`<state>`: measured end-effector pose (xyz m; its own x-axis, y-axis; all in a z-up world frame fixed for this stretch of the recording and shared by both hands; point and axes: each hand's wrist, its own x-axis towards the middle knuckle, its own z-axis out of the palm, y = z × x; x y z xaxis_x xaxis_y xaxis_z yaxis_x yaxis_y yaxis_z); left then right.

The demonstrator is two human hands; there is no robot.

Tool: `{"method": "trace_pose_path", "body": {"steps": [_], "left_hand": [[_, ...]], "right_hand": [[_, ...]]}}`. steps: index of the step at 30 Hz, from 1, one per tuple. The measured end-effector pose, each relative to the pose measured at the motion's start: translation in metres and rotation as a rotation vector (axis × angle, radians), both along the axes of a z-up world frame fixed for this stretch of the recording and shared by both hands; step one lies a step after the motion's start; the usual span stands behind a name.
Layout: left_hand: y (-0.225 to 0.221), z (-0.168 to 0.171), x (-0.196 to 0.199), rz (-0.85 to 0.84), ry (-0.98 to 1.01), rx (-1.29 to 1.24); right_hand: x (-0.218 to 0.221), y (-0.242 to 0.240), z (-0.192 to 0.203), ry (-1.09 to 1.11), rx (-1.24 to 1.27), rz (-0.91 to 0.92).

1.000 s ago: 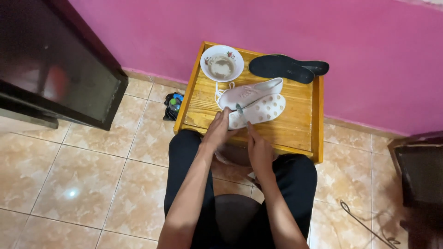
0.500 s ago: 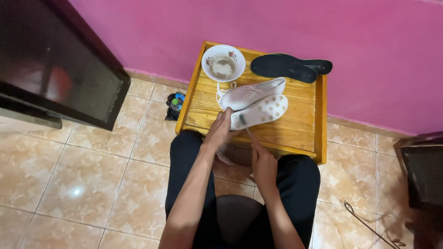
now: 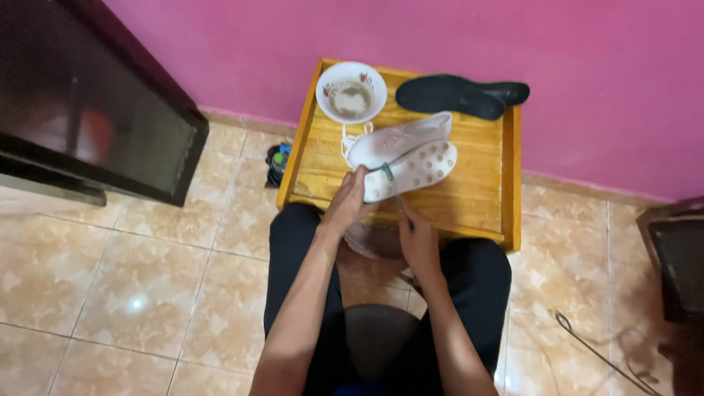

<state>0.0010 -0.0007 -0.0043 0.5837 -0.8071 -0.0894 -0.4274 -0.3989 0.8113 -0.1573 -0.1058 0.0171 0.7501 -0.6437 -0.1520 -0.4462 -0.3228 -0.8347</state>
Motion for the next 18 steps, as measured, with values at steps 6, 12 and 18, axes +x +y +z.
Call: {"method": "trace_pose_path", "body": {"steps": [6, 12, 18], "left_hand": [[-0.001, 0.004, -0.001, 0.011, 0.02, -0.004], [-0.001, 0.01, -0.002, 0.014, -0.011, -0.026], [-0.004, 0.008, -0.005, 0.038, -0.046, 0.006]], "right_hand": [[-0.015, 0.007, 0.011, -0.014, 0.188, -0.045], [0.014, 0.009, -0.009, -0.163, 0.219, -0.092], [0.005, 0.052, 0.018, -0.099, 0.28, -0.199]]}}
